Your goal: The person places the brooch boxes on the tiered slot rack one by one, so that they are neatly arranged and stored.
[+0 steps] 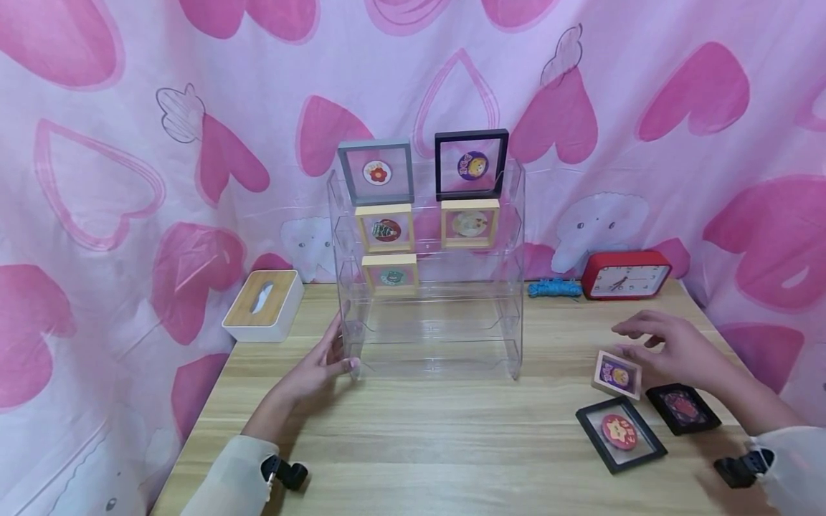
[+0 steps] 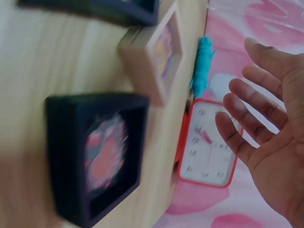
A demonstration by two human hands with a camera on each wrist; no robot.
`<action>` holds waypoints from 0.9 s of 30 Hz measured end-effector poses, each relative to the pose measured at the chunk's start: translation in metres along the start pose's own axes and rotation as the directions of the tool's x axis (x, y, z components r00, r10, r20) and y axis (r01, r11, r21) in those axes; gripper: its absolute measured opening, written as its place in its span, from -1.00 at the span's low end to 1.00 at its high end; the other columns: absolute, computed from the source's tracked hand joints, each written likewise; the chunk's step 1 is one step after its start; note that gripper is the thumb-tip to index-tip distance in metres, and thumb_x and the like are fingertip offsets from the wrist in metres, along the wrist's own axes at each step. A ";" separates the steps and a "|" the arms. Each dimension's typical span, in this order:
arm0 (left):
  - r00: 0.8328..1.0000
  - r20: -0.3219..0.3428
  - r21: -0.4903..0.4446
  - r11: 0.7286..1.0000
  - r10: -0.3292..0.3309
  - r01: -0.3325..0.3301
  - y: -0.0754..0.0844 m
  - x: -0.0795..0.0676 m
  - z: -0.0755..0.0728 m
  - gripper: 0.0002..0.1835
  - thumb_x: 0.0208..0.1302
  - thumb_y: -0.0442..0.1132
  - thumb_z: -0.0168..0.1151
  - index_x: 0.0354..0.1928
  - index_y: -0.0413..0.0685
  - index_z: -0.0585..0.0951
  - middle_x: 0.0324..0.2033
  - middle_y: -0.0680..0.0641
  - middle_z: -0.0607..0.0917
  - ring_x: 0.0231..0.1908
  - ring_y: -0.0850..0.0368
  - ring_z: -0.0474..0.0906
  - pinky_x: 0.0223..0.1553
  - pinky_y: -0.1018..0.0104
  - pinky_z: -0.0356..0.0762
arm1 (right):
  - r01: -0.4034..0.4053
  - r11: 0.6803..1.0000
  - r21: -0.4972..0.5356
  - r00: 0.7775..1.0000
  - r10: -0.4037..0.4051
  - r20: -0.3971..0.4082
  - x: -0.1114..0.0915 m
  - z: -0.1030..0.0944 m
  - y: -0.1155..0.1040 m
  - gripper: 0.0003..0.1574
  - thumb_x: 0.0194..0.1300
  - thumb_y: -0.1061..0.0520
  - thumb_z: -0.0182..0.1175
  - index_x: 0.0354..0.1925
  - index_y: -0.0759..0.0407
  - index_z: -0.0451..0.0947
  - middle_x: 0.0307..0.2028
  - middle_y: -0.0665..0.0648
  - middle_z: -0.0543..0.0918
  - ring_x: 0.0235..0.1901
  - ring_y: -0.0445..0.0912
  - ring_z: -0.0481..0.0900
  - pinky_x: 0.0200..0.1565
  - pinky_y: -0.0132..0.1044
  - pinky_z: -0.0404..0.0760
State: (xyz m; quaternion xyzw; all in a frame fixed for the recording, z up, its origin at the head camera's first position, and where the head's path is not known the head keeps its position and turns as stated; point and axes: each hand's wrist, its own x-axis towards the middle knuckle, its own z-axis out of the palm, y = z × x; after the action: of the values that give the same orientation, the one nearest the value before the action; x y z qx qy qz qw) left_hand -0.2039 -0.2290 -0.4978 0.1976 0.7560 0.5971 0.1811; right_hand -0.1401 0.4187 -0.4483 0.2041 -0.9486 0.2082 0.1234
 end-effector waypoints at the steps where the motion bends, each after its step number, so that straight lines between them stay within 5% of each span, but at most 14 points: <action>1: 1.000 -0.001 0.003 1.000 -0.002 0.002 0.000 0.000 0.000 0.23 0.57 -0.39 0.28 0.74 0.79 -0.34 0.80 -0.30 -0.33 0.76 -0.48 -0.26 0.72 -0.38 -0.17 | 0.000 1.000 -0.003 1.000 0.000 -0.001 -0.004 0.000 0.003 -0.51 0.12 0.29 0.68 0.03 0.10 0.83 -0.10 0.08 0.84 -0.17 -0.45 0.63 -0.31 -0.36 0.79; 11: 1.000 -0.005 0.004 1.000 0.013 -0.013 0.000 -0.001 0.001 0.24 0.56 -0.40 0.28 0.75 0.73 -0.35 0.80 -0.33 -0.32 0.75 -0.49 -0.25 0.73 -0.36 -0.17 | -0.102 0.995 -0.021 0.993 0.103 0.061 -0.037 -0.001 0.032 -0.57 0.07 0.25 0.73 -0.07 0.09 0.84 -0.22 0.02 0.80 -0.25 -0.48 0.60 -0.36 -0.37 0.76; 27: 1.000 -0.010 0.024 1.000 -0.003 0.003 0.000 0.000 0.000 0.22 0.58 -0.38 0.27 0.74 0.78 -0.34 0.81 -0.24 -0.34 0.77 -0.45 -0.29 0.74 -0.38 -0.21 | -0.090 0.986 0.139 0.987 0.070 0.142 -0.077 0.000 0.076 -0.65 0.08 0.47 0.59 -0.17 0.19 0.83 -0.25 -0.22 0.74 -0.22 -0.55 0.59 -0.30 -0.56 0.65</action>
State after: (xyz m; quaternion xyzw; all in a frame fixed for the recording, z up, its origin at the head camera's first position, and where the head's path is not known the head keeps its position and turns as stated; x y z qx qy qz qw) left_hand -0.2042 -0.2289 -0.4977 0.1958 0.7643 0.5887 0.1758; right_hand -0.1054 0.5071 -0.4989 0.1880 -0.9446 0.2669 0.0347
